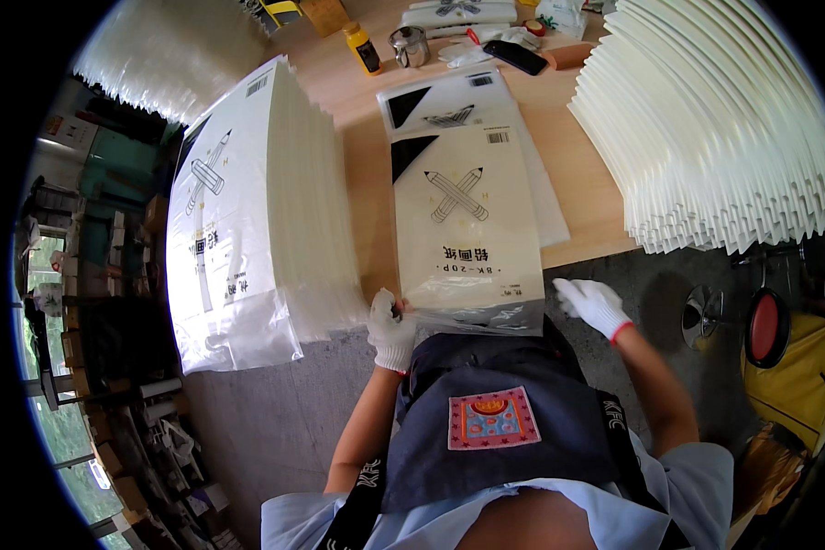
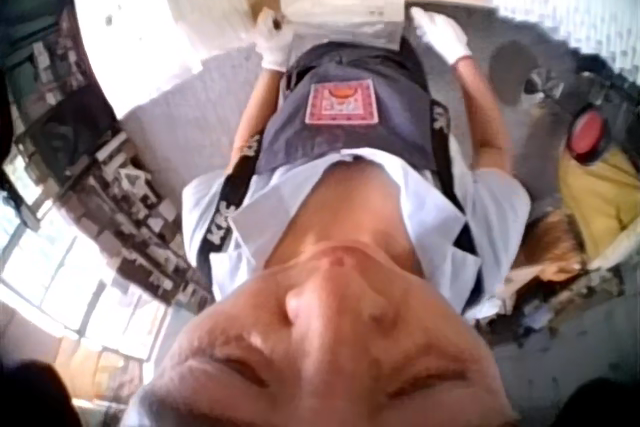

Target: The person packs stacks of white paper sheets into clear plastic packaging bags. They repeatedly pick up a stack of paper, insert it into a bag, and place the packaged unit onto a growing pile on the table.

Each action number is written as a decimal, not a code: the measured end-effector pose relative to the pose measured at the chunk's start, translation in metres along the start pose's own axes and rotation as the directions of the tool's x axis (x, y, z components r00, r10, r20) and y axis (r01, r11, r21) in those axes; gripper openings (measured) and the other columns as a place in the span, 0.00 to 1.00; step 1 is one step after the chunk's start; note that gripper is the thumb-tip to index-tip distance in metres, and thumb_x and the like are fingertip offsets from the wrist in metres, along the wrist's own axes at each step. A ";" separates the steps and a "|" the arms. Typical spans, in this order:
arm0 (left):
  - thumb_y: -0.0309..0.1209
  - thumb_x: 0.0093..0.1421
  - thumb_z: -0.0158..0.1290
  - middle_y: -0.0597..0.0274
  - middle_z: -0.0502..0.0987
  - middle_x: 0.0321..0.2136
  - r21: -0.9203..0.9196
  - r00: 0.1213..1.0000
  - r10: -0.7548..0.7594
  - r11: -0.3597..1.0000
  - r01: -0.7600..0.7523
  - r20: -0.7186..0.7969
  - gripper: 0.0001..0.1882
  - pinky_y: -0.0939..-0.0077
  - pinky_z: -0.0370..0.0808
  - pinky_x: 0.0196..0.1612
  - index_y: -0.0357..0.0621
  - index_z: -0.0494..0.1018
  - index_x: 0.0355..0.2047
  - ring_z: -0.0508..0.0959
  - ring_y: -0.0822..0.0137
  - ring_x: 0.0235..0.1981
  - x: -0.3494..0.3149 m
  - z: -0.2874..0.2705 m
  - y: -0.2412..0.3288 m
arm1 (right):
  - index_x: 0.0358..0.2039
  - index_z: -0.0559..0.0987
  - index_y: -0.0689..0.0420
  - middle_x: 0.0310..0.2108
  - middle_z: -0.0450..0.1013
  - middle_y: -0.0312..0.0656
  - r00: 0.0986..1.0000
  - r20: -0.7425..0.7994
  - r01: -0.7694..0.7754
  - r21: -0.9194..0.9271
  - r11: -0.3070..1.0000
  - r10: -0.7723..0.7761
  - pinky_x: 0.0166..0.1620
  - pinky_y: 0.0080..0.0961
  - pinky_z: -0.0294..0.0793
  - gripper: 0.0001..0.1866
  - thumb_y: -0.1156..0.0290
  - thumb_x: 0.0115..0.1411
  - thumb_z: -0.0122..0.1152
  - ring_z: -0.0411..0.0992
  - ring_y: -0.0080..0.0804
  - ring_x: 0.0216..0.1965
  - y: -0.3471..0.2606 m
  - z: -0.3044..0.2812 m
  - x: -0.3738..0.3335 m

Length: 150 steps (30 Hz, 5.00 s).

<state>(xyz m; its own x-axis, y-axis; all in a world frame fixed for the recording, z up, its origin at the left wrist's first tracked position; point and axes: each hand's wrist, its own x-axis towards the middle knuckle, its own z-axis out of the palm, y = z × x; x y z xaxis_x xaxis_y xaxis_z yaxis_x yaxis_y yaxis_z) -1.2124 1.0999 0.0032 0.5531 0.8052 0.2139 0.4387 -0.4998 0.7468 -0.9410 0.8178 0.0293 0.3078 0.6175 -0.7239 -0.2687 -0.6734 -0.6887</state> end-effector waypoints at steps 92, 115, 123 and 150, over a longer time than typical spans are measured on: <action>0.31 0.59 0.55 0.56 0.83 0.37 -0.164 0.365 0.192 0.981 -0.104 0.911 0.11 0.73 0.76 0.43 0.38 0.79 0.38 0.81 0.67 0.39 0.177 0.150 0.072 | 0.55 0.78 0.57 0.45 0.80 0.43 0.890 -0.228 0.417 0.055 0.907 -0.395 0.46 0.26 0.77 0.24 0.53 0.70 0.51 0.79 0.31 0.45 -0.034 0.047 0.053; 0.22 0.68 0.46 0.59 0.82 0.45 -0.678 0.659 0.314 0.608 0.413 0.683 0.16 0.85 0.70 0.27 0.46 0.68 0.55 0.74 0.78 0.25 0.194 0.082 0.180 | 0.30 0.85 0.58 0.26 0.81 0.46 0.921 -0.349 0.195 0.025 0.980 -0.174 0.38 0.46 0.76 0.24 0.48 0.65 0.57 0.80 0.45 0.30 -0.056 -0.028 0.043; 0.21 0.62 0.52 0.57 0.82 0.38 -0.641 0.313 0.825 0.563 -0.522 0.470 0.15 0.71 0.77 0.42 0.47 0.78 0.48 0.81 0.63 0.36 0.075 0.047 0.257 | 0.47 0.81 0.57 0.39 0.80 0.46 0.505 -0.464 0.428 -0.597 0.678 -0.728 0.47 0.35 0.76 0.17 0.58 0.65 0.59 0.78 0.39 0.41 -0.090 0.057 0.047; 0.50 0.73 0.43 0.49 0.73 0.58 -0.737 0.347 0.650 0.593 0.324 0.676 0.31 0.65 0.80 0.44 0.39 0.61 0.65 0.80 0.62 0.39 0.192 0.049 0.434 | 0.39 0.82 0.51 0.43 0.80 0.38 -0.090 0.074 -0.563 -0.826 -0.010 -0.993 0.47 0.34 0.76 0.10 0.68 0.63 0.53 0.77 0.38 0.44 -0.242 -0.182 -0.377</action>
<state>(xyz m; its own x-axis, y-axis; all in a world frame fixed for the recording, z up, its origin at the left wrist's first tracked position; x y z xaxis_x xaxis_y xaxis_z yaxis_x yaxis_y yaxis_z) -0.8812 1.0218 0.3374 0.9559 -0.2612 0.1344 -0.0826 0.2001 0.9763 -0.8257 0.6740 0.4763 0.1716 0.6430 0.7464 0.5834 -0.6768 0.4489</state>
